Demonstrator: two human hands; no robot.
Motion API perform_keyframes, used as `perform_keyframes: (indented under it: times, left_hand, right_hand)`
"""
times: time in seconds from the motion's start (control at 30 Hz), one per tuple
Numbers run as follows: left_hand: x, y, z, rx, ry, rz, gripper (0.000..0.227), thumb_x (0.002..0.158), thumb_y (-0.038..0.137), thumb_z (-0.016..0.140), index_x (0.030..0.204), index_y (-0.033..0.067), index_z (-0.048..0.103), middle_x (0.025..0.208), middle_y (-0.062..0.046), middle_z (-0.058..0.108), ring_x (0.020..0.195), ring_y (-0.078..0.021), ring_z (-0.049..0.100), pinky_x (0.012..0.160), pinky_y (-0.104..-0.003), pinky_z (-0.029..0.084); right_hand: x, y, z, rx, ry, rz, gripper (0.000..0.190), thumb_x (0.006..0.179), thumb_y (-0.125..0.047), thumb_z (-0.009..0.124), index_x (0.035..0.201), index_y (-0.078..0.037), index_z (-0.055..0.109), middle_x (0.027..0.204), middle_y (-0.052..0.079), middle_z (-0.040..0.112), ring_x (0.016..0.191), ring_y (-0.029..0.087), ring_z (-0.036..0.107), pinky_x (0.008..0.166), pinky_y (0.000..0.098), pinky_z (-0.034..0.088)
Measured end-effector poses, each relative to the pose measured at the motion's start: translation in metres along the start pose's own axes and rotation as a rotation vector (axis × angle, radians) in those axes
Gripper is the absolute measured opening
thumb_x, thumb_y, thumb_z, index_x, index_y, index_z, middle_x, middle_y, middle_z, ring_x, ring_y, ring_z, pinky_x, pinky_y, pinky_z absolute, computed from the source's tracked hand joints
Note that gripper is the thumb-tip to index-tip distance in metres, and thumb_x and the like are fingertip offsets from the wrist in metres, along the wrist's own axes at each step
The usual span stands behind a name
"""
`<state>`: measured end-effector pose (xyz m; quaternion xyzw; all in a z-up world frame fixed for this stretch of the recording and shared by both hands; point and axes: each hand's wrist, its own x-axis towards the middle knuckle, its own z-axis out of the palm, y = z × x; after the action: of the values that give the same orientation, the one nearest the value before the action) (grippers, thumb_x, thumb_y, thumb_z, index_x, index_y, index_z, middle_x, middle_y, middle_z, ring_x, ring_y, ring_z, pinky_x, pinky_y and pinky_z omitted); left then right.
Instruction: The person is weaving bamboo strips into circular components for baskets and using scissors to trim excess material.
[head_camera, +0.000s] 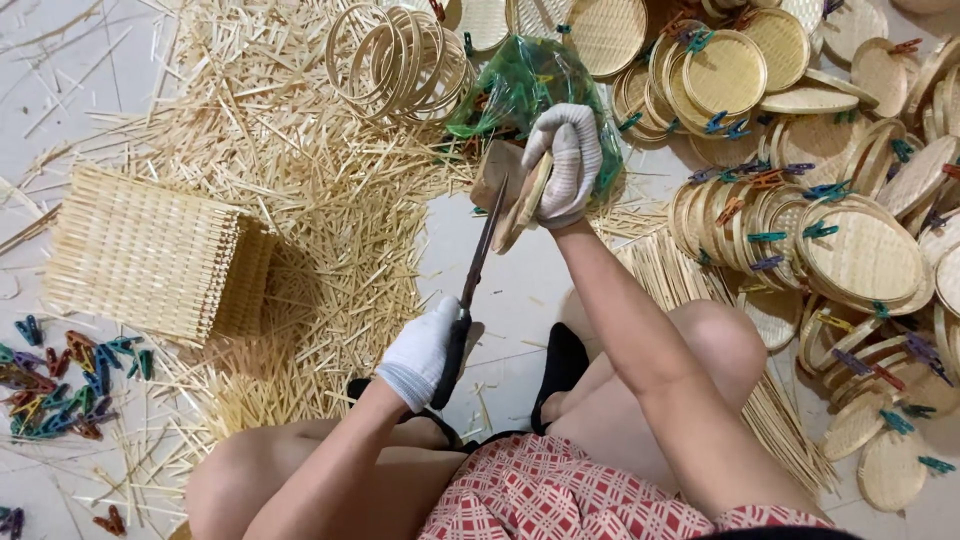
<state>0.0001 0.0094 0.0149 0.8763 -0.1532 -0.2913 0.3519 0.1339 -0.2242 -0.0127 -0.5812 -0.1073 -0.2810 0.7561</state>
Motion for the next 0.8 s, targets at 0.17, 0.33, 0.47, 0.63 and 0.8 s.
perform_keyframes:
  times: [0.17, 0.33, 0.47, 0.63, 0.8]
  left_hand:
    - [0.0, -0.003, 0.009, 0.054, 0.057, 0.039, 0.026, 0.1, 0.031, 0.057, 0.107, 0.0064, 0.051, 0.085, -0.025, 0.069, 0.079, -0.0472, 0.066, 0.069, -0.056, 0.051]
    - [-0.001, -0.005, 0.01, -0.005, 0.029, 0.084, 0.022, 0.095, 0.024, 0.059, 0.104, 0.0059, 0.051, 0.078, -0.025, 0.068, 0.077, -0.0463, 0.067, 0.067, -0.054, 0.051]
    - [-0.005, 0.013, -0.004, -0.093, 0.005, 0.008, 0.024, 0.094, 0.027, 0.064, 0.1, 0.0068, 0.053, 0.073, -0.024, 0.067, 0.072, -0.0463, 0.067, 0.064, -0.052, 0.052]
    - [-0.002, 0.007, -0.001, 0.023, 0.082, -0.04, 0.027, 0.097, 0.029, 0.065, 0.099, 0.0059, 0.051, 0.076, -0.025, 0.066, 0.072, -0.0488, 0.064, 0.063, -0.055, 0.049]
    - [0.0, -0.01, 0.015, -0.027, 0.046, 0.03, 0.027, 0.095, 0.031, 0.063, 0.098, 0.0065, 0.053, 0.076, -0.024, 0.068, 0.076, -0.0464, 0.067, 0.066, -0.054, 0.052]
  right_hand:
    - [-0.005, -0.011, 0.008, -0.078, -0.053, -0.024, 0.028, 0.114, -0.031, 0.045, 0.108, -0.005, 0.054, 0.075, 0.004, 0.051, 0.065, 0.012, 0.048, 0.066, 0.0271, 0.041]
    - [-0.007, -0.013, 0.008, -0.131, -0.095, -0.06, 0.03, 0.114, -0.033, 0.045, 0.11, -0.005, 0.054, 0.076, 0.005, 0.05, 0.065, 0.011, 0.047, 0.064, 0.026, 0.04]
    - [-0.006, -0.014, 0.005, -0.106, -0.09, -0.028, 0.03, 0.115, -0.034, 0.045, 0.11, -0.005, 0.053, 0.078, 0.004, 0.05, 0.065, 0.011, 0.047, 0.062, 0.0252, 0.04]
    - [-0.006, -0.019, 0.01, -0.153, -0.127, -0.07, 0.03, 0.115, -0.034, 0.043, 0.112, -0.006, 0.053, 0.08, 0.005, 0.051, 0.066, 0.012, 0.05, 0.066, 0.0268, 0.043]
    - [-0.01, -0.022, 0.009, -0.194, -0.173, -0.068, 0.031, 0.115, -0.034, 0.042, 0.112, -0.005, 0.052, 0.082, 0.006, 0.051, 0.067, 0.012, 0.051, 0.068, 0.0271, 0.045]
